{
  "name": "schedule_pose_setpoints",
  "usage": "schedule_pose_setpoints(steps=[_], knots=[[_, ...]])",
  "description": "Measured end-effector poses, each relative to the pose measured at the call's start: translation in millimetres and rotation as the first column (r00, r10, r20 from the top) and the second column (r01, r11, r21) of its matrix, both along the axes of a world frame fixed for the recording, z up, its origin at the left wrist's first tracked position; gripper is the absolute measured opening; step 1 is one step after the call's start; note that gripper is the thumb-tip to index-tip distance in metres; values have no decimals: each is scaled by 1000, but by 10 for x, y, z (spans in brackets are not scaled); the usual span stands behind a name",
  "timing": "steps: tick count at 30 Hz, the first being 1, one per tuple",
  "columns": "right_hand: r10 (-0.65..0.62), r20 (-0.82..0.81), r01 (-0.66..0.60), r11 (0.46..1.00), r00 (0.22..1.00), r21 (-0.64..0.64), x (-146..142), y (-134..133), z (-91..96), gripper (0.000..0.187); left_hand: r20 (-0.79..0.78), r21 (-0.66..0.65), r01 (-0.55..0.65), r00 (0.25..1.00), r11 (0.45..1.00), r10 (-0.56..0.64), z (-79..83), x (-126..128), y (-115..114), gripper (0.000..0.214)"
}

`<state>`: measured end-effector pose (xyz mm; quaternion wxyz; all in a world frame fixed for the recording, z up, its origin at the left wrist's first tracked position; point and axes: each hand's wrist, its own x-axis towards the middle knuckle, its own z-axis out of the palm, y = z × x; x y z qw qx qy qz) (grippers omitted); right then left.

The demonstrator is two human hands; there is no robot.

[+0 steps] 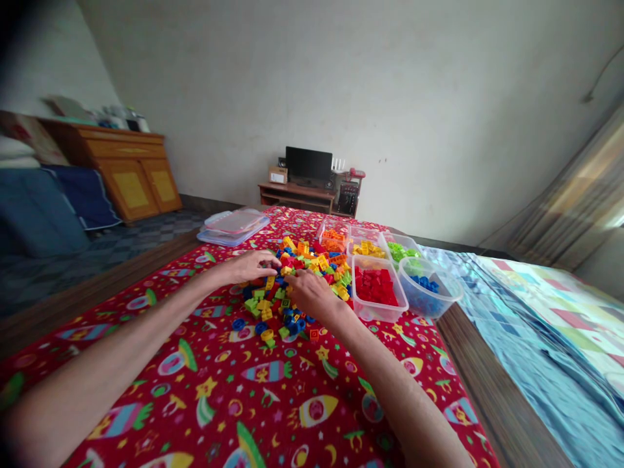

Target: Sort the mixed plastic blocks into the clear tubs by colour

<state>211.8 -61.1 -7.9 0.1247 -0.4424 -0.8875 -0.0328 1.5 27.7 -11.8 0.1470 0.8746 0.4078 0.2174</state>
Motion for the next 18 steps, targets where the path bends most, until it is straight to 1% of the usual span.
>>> schedule_pose_setpoints(steps=[2,4,8,10,12,14,16,18], knots=[[16,-22,-16,1000,1000,-25,22,17,26,41,-22,-5,-9,1000,1000,9,25,-9,-6,29],[12,-49,-13,1000,999,-25,52,39,52,43,-80,-15,-15,997,1000,14,56,-12,-28,29],[-70,-55,71,997,996,2,103,53,101,44,-268,-64,-23,963,998,5,90,5,-100,27],[-111,-39,111,994,993,0,115,43,135,43,-306,-59,-51,952,997,31,86,20,-127,25],[-155,-15,155,988,988,-7,119,25,178,41,-306,-57,-71,951,996,50,83,33,-139,23],[-167,24,168,986,986,-23,119,1,219,37,-285,-57,-69,957,996,50,88,40,-140,21],[-137,65,140,989,988,-41,120,-28,240,34,-242,-32,-59,969,998,49,100,43,-136,21],[-103,96,108,993,990,-47,126,-55,233,34,-183,15,-48,982,999,50,110,46,-130,23]])
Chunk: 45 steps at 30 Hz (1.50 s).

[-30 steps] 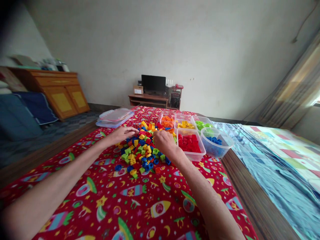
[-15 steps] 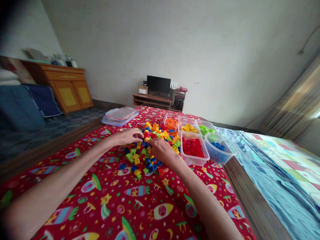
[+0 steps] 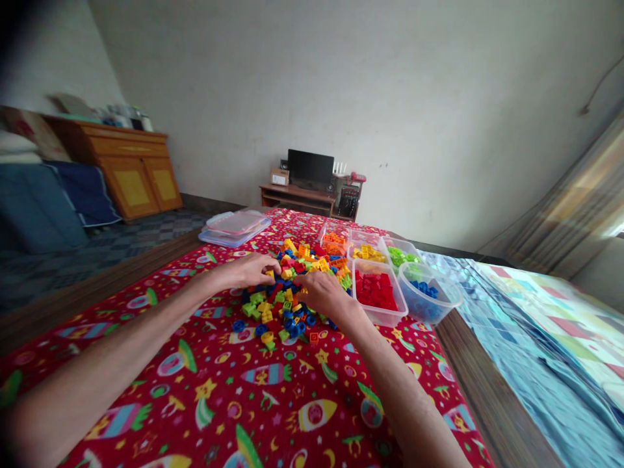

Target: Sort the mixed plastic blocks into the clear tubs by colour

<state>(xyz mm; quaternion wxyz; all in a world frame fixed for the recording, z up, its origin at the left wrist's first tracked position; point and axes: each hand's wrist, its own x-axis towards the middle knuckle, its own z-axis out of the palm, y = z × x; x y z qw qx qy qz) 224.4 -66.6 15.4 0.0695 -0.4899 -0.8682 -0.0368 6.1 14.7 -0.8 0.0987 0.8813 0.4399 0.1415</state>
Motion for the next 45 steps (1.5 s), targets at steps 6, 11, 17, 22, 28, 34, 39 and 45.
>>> schedule_pose_setpoints(steps=[6,11,17,22,28,34,39,45], knots=[[34,-24,-34,999,999,24,41,34,-77,30,263,-5,18,965,1000,-16,-30,65,16,25],[-21,-171,33,997,985,69,70,115,-38,29,483,-128,70,876,989,1,-96,165,22,33],[37,-359,-36,999,933,10,0,97,14,34,626,-255,146,778,956,48,-53,339,-120,44],[6,-357,4,1000,934,29,-39,77,6,22,669,-330,202,739,922,78,4,383,-201,57],[-41,-334,75,993,942,88,78,152,-1,22,543,-243,107,838,964,44,-29,263,-133,33],[-69,-355,92,995,932,49,419,210,137,26,292,176,-74,956,982,19,-44,154,-41,22],[-219,-420,284,954,881,98,814,402,271,30,266,211,-82,964,974,23,-46,112,1,24],[-495,-477,605,790,726,100,1234,1051,374,30,223,231,-52,975,972,-1,-162,146,44,20]])
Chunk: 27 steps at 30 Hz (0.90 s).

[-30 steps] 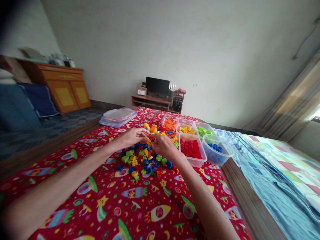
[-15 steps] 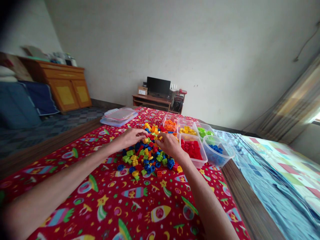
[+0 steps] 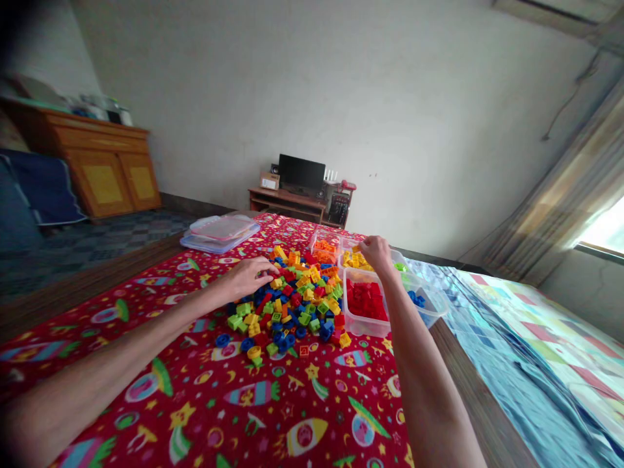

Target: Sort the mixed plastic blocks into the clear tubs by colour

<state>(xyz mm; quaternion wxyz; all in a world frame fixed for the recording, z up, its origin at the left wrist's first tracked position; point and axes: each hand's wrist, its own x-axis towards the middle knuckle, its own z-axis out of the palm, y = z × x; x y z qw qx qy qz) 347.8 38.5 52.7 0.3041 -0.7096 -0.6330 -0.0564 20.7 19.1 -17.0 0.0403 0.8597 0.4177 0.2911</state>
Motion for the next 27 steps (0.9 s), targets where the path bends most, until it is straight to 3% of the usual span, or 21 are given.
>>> schedule_pose_setpoints(steps=[6,13,17,22,27], knots=[[-91,29,93,993,995,-72,112,382,-17,30,-45,-7,43,998,999,-43,25,37,-62,17],[-122,132,130,990,984,-57,-33,295,-31,32,-61,15,71,996,997,-70,-82,41,1,16],[32,141,-24,998,989,-59,-266,81,-25,32,-98,12,101,990,995,-99,-113,50,5,20],[247,147,-239,969,958,-70,-698,-305,-110,29,-100,25,89,991,996,-86,-157,67,-3,23],[377,210,-335,918,902,-211,-1004,-627,-279,28,-75,60,129,989,990,-125,-225,71,26,16]])
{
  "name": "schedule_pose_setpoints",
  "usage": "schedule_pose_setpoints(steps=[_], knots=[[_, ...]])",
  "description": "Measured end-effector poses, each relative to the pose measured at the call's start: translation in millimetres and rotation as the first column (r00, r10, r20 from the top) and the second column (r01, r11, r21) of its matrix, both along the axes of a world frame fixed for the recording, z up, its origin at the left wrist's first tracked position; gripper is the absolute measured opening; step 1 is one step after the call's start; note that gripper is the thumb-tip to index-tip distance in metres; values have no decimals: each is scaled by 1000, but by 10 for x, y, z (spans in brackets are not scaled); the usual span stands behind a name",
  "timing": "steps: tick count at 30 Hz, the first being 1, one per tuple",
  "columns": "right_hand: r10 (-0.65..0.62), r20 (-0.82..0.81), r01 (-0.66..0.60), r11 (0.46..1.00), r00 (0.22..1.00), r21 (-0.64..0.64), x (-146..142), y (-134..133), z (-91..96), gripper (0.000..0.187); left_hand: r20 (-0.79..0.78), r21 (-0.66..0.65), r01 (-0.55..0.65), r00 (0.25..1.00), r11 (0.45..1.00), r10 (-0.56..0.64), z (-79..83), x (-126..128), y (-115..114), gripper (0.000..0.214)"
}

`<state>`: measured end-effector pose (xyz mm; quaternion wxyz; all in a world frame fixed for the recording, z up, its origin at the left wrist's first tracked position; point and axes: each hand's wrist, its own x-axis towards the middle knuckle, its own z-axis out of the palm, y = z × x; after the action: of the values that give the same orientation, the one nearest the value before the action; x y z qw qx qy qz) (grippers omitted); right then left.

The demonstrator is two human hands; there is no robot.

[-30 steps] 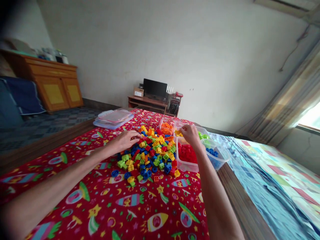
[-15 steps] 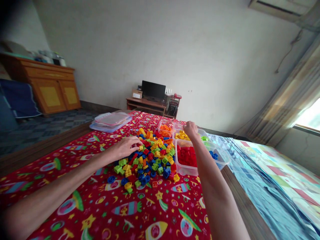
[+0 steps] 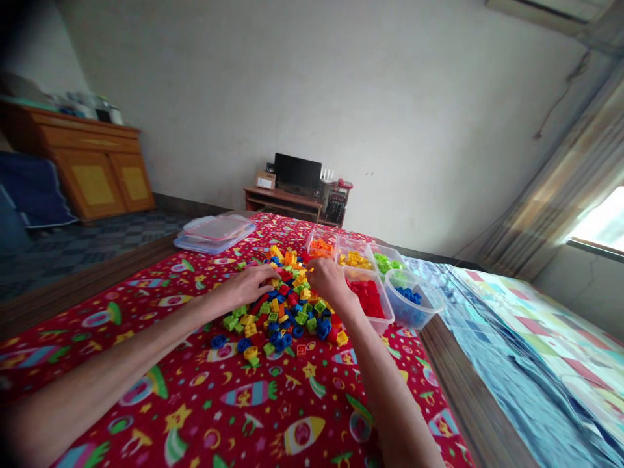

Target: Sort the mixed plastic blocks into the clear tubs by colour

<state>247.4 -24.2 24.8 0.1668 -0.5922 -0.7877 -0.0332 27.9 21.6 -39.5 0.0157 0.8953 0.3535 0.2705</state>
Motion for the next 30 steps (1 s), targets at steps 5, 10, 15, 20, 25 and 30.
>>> schedule_pose_setpoints(steps=[5,10,15,20,25,30], knots=[[63,165,-46,994,984,-103,-59,-156,-73,34,5,21,-15,1000,1000,15,4,-7,11,6],[105,263,-77,991,959,-113,-103,-248,-107,31,-16,5,-52,998,999,53,55,13,-20,13],[117,325,-90,991,939,-97,-117,-209,-194,28,64,-174,-119,989,978,131,241,31,-96,23],[132,279,-129,991,951,-28,-52,-146,-175,25,24,-356,65,998,932,-61,447,50,-269,24],[107,161,-107,994,981,-10,-64,-205,-70,25,-112,-218,49,991,975,-75,344,138,-365,20],[136,51,-137,990,989,20,-32,-180,-101,26,-137,-215,55,987,975,-86,314,147,-346,15]])
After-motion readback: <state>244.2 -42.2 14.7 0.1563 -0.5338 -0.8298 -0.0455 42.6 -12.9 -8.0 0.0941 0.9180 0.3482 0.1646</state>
